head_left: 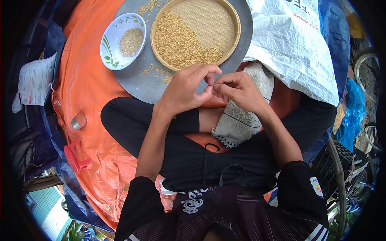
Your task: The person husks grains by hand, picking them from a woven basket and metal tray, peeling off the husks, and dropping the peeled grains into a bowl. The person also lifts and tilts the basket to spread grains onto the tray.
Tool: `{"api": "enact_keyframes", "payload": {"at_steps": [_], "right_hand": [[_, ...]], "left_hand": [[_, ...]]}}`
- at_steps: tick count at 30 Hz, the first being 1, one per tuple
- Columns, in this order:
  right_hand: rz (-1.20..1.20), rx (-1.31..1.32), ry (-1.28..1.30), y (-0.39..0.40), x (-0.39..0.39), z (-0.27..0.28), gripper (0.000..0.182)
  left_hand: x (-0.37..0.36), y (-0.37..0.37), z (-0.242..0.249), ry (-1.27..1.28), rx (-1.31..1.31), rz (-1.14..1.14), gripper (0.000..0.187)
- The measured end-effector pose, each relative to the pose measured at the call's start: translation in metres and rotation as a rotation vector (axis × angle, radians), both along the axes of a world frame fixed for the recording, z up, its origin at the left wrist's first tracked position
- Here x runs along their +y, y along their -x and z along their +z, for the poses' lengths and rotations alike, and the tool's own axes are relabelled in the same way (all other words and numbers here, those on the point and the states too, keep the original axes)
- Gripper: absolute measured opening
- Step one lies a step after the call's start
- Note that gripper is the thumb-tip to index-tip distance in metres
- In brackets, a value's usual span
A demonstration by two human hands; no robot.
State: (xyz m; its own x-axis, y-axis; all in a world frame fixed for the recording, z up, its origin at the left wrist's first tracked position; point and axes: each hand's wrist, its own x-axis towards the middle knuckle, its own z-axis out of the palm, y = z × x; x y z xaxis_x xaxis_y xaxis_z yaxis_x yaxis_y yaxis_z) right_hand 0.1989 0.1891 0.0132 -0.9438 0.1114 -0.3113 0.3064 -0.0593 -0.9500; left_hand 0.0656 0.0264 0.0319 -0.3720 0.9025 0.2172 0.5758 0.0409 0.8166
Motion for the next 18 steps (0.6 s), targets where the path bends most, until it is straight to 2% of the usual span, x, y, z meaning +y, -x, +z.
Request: {"api": "enact_keyframes", "payload": {"at_steps": [18], "right_hand": [[0.018,-0.071,0.085,-0.001,0.003,-0.002,0.020]], "left_hand": [[0.001,-0.004,-0.010,0.008,-0.107,-0.026,0.046]]}}
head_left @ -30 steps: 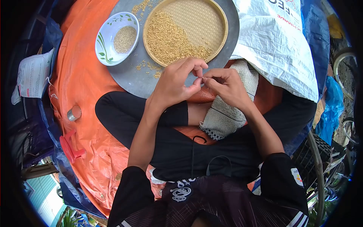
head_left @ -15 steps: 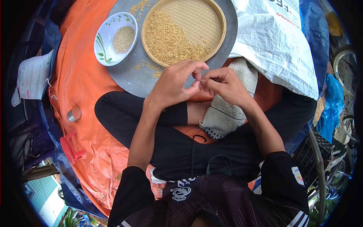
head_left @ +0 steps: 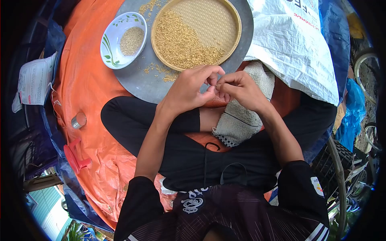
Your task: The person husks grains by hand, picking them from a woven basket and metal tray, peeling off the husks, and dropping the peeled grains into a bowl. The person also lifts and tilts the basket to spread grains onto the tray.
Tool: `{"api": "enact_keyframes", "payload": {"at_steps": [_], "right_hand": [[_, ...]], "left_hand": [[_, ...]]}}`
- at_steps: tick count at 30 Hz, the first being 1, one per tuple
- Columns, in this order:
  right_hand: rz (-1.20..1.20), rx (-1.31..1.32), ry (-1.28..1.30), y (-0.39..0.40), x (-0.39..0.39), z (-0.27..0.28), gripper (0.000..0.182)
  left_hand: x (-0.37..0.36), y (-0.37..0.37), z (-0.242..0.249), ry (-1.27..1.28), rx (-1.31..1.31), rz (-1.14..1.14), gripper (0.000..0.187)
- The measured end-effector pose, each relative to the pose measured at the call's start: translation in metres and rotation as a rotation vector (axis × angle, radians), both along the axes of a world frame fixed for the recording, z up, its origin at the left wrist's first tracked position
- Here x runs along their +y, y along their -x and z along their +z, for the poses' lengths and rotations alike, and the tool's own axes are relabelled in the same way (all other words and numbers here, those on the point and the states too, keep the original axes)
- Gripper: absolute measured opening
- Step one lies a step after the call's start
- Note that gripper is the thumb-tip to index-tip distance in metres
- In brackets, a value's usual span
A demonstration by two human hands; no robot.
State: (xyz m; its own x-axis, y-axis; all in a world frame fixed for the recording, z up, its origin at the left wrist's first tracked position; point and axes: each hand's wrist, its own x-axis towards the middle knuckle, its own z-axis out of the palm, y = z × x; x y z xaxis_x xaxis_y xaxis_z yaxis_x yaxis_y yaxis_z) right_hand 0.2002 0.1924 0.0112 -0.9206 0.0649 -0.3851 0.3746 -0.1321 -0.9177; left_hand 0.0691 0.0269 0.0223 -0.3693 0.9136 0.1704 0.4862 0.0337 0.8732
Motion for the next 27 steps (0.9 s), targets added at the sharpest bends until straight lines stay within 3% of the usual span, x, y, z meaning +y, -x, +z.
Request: {"api": "enact_keyframes", "payload": {"at_steps": [5,11,17,27], "right_hand": [[0.001,-0.066,0.101,0.000,0.004,0.002,0.021],[-0.030,-0.201,0.435,-0.001,0.008,-0.007,0.019],[-0.109,-0.202,0.545,0.000,0.005,-0.007,0.020],[-0.092,-0.043,0.325,0.001,0.004,0.003,0.024]], "left_hand": [[0.001,-0.002,-0.001,0.005,0.047,-0.009,0.046],[0.002,-0.004,0.007,-0.025,0.099,-0.057,0.046],[-0.002,-0.001,0.013,-0.029,0.171,-0.033,0.048],[-0.020,0.026,0.022,0.078,0.152,0.090,0.038]]}}
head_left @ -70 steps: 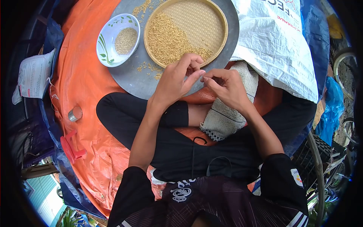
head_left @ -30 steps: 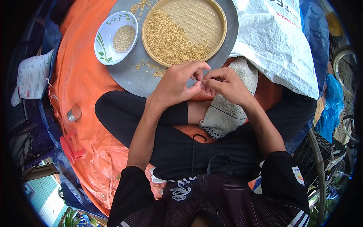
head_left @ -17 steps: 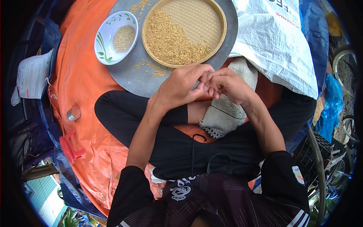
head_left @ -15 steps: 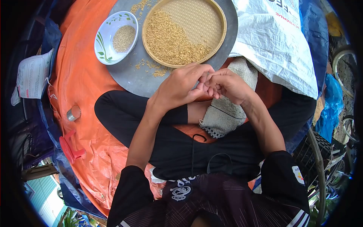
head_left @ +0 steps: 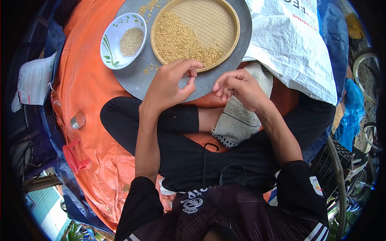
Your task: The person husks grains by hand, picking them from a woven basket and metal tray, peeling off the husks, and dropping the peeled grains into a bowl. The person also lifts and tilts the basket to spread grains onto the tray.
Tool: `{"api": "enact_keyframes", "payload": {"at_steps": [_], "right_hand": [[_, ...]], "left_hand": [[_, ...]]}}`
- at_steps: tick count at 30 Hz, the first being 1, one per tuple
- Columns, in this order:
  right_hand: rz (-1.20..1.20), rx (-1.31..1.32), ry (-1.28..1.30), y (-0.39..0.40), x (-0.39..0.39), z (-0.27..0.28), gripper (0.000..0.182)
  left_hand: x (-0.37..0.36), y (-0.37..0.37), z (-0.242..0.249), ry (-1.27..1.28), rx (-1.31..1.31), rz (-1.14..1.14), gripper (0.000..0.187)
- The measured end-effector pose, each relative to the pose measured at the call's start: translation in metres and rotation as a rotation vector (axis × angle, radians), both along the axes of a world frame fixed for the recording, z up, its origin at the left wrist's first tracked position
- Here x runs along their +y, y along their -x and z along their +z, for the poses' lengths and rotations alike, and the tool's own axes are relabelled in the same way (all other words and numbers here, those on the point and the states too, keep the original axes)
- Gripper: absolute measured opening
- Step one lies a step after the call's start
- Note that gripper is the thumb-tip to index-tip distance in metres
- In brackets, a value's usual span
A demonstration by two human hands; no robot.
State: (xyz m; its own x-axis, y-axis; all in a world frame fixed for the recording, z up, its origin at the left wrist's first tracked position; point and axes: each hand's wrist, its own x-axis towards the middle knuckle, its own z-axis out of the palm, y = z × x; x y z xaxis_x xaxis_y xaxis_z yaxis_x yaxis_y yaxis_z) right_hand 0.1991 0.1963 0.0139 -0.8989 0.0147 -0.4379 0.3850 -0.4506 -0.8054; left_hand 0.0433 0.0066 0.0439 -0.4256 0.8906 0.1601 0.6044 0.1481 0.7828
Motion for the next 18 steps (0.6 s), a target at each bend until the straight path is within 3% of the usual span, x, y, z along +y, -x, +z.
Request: {"api": "enact_keyframes", "payload": {"at_steps": [10,18], "right_hand": [[-0.107,0.079,-0.080,-0.002,-0.009,-0.004,0.021],[-0.082,0.103,-0.192,-0.003,-0.013,-0.007,0.022]], "left_hand": [[0.018,-0.030,0.001,-0.202,-0.061,-0.018,0.030],[0.019,-0.033,-0.005,-0.191,-0.021,-0.017,0.028]]}}
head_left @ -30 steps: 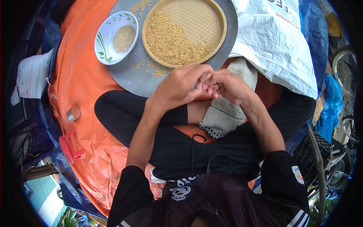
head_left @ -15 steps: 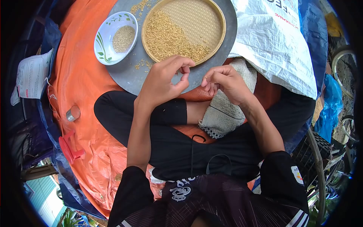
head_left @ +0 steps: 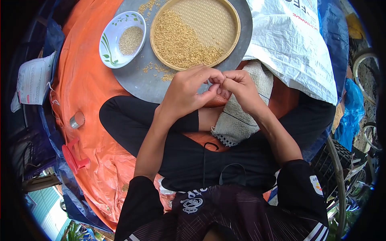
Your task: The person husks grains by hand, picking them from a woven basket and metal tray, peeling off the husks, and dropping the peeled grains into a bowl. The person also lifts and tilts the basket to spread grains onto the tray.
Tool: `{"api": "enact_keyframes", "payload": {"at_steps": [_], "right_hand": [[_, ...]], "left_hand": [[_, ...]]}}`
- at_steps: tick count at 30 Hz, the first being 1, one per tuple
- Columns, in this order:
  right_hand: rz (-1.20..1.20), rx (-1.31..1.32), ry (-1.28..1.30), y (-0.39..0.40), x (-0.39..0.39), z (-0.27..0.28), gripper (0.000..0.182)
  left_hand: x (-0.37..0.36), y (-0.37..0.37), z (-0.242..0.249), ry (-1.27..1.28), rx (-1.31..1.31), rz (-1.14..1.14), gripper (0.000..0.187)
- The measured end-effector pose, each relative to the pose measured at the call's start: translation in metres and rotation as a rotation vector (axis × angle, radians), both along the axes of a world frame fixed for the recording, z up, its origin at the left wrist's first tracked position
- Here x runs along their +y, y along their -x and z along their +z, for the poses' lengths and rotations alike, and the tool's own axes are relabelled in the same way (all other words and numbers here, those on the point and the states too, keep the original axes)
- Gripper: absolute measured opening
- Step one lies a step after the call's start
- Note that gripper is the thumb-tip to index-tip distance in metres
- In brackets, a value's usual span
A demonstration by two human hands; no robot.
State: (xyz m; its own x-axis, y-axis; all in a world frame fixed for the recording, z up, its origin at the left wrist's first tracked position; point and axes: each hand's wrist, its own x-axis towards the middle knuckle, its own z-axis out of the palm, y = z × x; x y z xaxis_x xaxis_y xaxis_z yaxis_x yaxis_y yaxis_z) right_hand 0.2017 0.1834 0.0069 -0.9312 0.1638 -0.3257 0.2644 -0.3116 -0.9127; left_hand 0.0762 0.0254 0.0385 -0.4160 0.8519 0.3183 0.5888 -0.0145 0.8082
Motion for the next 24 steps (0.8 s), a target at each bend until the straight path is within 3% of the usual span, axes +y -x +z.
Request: {"api": "enact_keyframes", "payload": {"at_steps": [7,24], "right_hand": [[0.043,0.040,-0.018,0.004,0.003,0.013,0.020],[0.063,0.004,-0.056,0.001,0.002,0.004,0.023]], "left_hand": [[-0.002,0.006,0.003,0.028,-0.146,0.034,0.031],[-0.002,0.005,0.007,0.010,-0.058,-0.013,0.026]]}}
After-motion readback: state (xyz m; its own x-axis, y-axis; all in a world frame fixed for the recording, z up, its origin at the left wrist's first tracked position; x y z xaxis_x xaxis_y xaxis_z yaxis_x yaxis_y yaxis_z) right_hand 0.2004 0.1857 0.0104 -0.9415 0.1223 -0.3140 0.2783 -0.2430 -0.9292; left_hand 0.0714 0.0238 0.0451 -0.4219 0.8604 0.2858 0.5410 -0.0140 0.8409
